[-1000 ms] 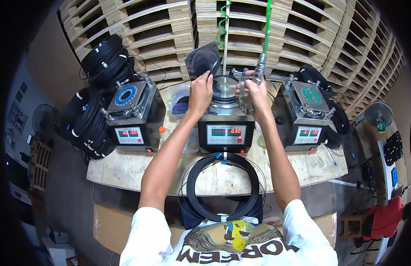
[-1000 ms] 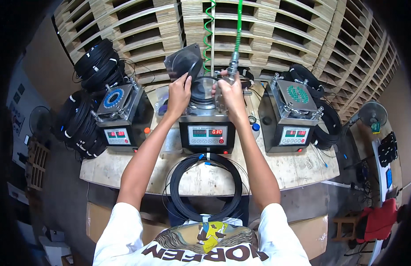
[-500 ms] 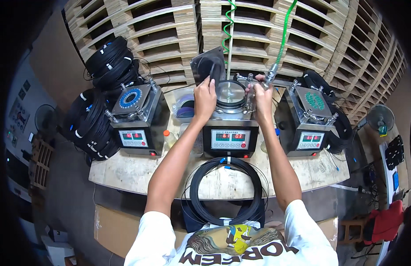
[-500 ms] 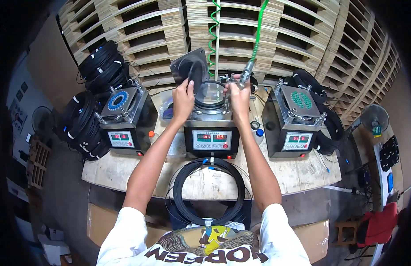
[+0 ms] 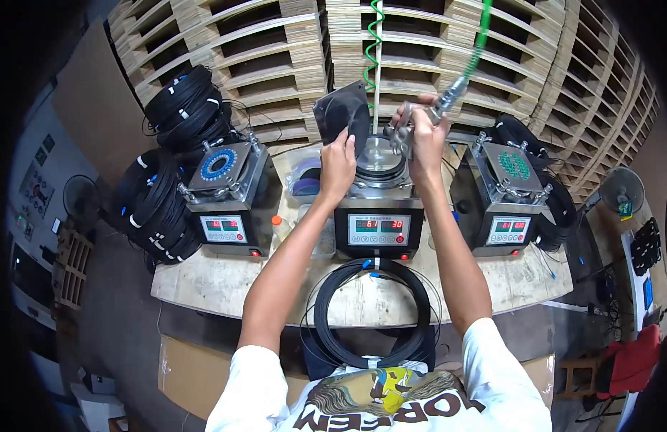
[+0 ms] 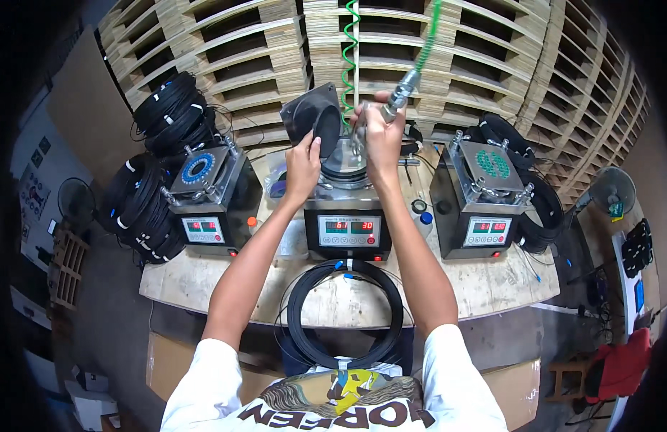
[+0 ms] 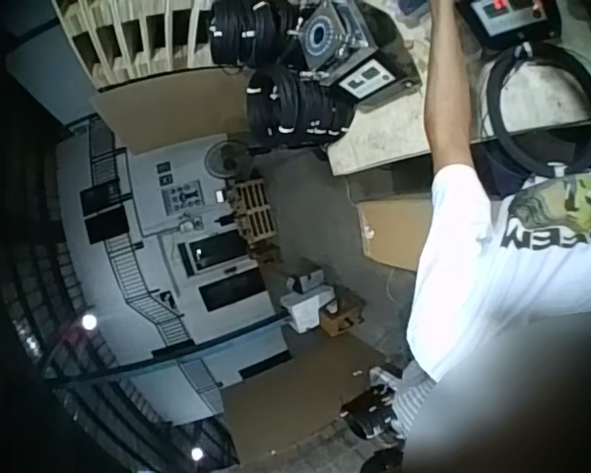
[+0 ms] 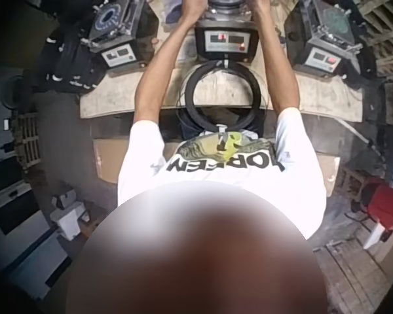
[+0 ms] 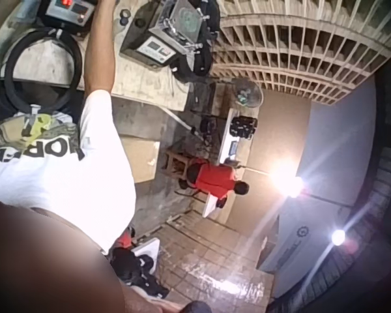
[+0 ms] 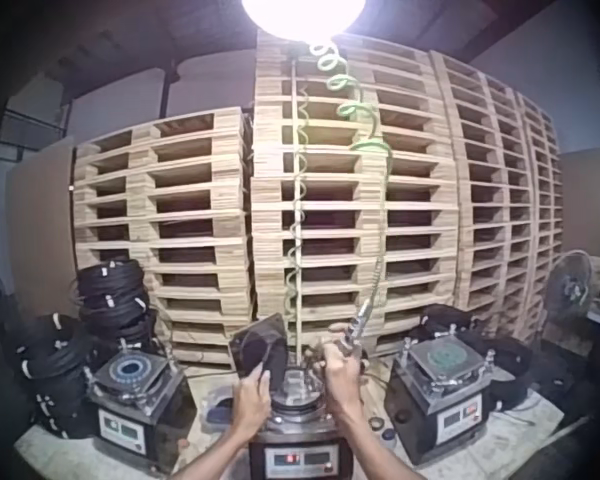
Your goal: The recorder is cleaning and preparing fiber optic cables using a fusion splicer and cleaning solution.
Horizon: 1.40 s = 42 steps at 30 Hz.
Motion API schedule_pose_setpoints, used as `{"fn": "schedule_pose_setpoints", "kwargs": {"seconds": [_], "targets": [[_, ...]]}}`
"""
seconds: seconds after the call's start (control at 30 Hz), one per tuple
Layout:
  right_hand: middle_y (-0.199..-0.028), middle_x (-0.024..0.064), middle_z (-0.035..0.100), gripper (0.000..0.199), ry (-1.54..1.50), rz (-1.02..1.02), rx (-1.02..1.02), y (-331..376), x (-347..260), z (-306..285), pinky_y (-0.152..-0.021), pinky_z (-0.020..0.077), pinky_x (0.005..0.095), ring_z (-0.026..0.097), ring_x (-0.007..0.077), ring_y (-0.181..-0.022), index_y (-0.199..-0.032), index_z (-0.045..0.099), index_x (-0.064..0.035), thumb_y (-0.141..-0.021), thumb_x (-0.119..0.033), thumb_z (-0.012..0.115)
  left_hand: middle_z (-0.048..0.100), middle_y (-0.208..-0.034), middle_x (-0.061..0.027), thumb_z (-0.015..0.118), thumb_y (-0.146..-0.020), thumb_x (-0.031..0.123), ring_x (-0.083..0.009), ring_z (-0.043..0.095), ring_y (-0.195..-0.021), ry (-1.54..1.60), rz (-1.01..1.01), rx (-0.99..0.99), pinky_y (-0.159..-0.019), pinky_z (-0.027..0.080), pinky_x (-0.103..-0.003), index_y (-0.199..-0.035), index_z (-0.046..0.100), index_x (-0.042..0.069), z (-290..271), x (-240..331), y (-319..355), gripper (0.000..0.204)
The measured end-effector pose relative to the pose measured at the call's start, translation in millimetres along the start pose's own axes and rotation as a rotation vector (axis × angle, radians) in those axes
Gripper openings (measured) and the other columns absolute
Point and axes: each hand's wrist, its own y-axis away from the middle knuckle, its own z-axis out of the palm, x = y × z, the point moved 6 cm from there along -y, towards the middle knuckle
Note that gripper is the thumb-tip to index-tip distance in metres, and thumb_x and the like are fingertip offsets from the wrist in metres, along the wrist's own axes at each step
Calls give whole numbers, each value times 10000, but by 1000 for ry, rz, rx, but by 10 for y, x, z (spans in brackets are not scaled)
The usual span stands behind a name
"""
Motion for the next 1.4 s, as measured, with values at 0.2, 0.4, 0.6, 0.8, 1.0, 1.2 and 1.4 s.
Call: {"fn": "schedule_pose_setpoints", "kwargs": {"seconds": [0.2,0.4,0.6,0.8,1.0,1.2,1.4], "targets": [[-890,131,653,331,184,261,-71,107,187,-495,-697,566,313,669,180,-759,-1254,404,-57,-938,-70,499,666,-932,-314,509,-1012,143,-466,661,-832,-156,280,-70,-711,532,-471,-1177,622,-85,-90,84,-77,303],[-919,138,657,342,199,303,-30,-1,10,-891,-714,580,345,677,196,-778,-1262,415,-69,-929,-76,494,689,-927,-188,594,-844,23,-353,728,-775,-843,554,-465,-590,585,-407,-1006,615,-30,372,554,31,172],[-925,128,662,360,211,320,-32,-14,-86,-937,-711,579,341,679,192,-787,-1287,415,-76,-939,-93,508,670,-1007,-170,650,-917,303,-342,688,-925,-795,543,-633,-707,584,-426,-1037,722,35,678,326,128,302],[-930,138,668,363,235,329,-41,-31,-106,-985,-716,582,341,685,198,-798,-1288,421,-67,-942,-119,518,607,-1149,-139,617,-936,432,-351,588,-1086,-663,255,-617,-872,525,-490,-1230,710,191,652,131,86,392],[-970,160,686,352,174,348,-106,-189,19,-994,-767,584,355,693,217,-823,-1285,432,-53,-955,-147,511,657,-1053,-178,589,-968,447,-353,627,-995,-470,284,-653,-855,519,-467,-1151,748,130,573,157,29,399],[-857,82,702,291,519,259,-318,-951,465,-557,-659,516,290,628,114,-734,-1176,522,-53,-954,-238,557,661,-817,-127,626,-971,259,-170,600,-742,117,-88,-56,-725,485,-349,-954,724,-3,-119,-205,-181,280],[-819,175,720,408,1194,193,-445,-2147,1152,-639,-693,544,384,695,252,-731,-862,693,27,-814,-376,725,554,-1068,-80,690,-937,207,-157,554,-899,344,-350,343,-848,465,-315,-1246,542,10,-151,-872,-45,394]]}}
